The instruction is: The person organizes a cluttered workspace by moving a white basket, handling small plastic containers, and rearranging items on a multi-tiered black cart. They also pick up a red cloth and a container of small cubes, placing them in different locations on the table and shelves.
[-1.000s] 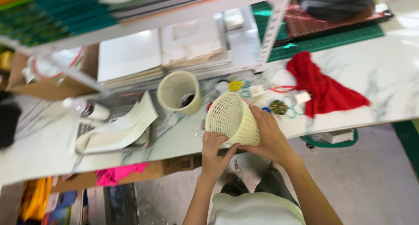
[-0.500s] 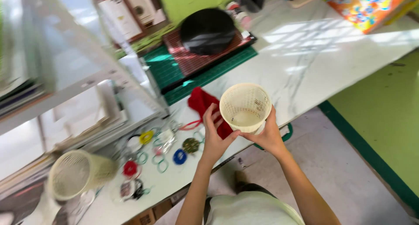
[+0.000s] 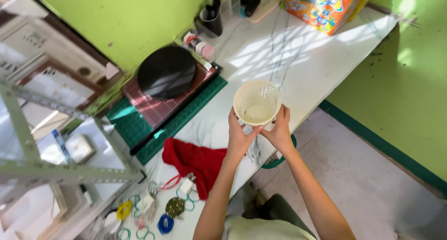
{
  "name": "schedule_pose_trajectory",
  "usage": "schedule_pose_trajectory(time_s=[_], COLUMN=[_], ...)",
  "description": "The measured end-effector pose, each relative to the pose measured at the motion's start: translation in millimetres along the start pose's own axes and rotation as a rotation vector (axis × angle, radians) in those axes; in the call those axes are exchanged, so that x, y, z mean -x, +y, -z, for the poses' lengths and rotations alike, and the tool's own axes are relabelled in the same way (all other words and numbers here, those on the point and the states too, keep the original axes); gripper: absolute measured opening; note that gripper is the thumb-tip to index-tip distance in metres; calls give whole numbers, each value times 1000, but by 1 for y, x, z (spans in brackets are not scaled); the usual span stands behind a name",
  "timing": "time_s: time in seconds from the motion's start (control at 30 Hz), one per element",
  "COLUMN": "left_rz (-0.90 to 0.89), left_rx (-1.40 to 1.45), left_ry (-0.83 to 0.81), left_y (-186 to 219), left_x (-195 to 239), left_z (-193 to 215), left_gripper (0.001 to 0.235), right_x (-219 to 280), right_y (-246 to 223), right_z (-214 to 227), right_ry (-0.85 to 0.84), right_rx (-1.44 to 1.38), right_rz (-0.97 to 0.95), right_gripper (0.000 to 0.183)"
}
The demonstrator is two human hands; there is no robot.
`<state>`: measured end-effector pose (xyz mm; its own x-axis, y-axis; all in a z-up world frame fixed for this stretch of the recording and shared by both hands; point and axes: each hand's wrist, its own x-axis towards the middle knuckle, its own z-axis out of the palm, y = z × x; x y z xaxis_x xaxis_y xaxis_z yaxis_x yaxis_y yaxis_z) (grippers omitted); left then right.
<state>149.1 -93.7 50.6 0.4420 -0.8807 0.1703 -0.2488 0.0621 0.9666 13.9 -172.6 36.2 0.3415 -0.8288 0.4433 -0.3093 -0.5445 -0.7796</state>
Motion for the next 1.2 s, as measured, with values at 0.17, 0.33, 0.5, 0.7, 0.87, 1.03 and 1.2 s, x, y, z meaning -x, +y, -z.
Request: schedule_pose_trajectory(time_s=[0.17,0.33,0.5,0.7,0.87,1.03,1.2], left_rz=[-33,1,10,9,87,39,91], left_rx=[-58,-22,-91,-102,-145,-42,-35], left_ry=[-19,55,216,474,604,572,406], left_y=[-9,-34,-54,-92,-123,-135,-140], left_x=[-55,-141,-229,-308,-333,-334,-324], left_z=[-47,-95,-127,-134,-107,-78,-68], left_gripper=[107,108,96,98,95,96,85], right_x=[-42,-125,-219,-310,-343,-349,-347], right_y=[39,102,197,236,236,205,210], right_z=[14,7,-33,-77,-132,-166,-182], right_ry=[-1,-5,-30,-298,-364,-211,-218], right_rx=[-25,-178,-200,-238,-168,-268,-225], right_rz=[-197,-149,-45,-137,44,356,196], right_gripper=[107,114,122,118,119,113,122])
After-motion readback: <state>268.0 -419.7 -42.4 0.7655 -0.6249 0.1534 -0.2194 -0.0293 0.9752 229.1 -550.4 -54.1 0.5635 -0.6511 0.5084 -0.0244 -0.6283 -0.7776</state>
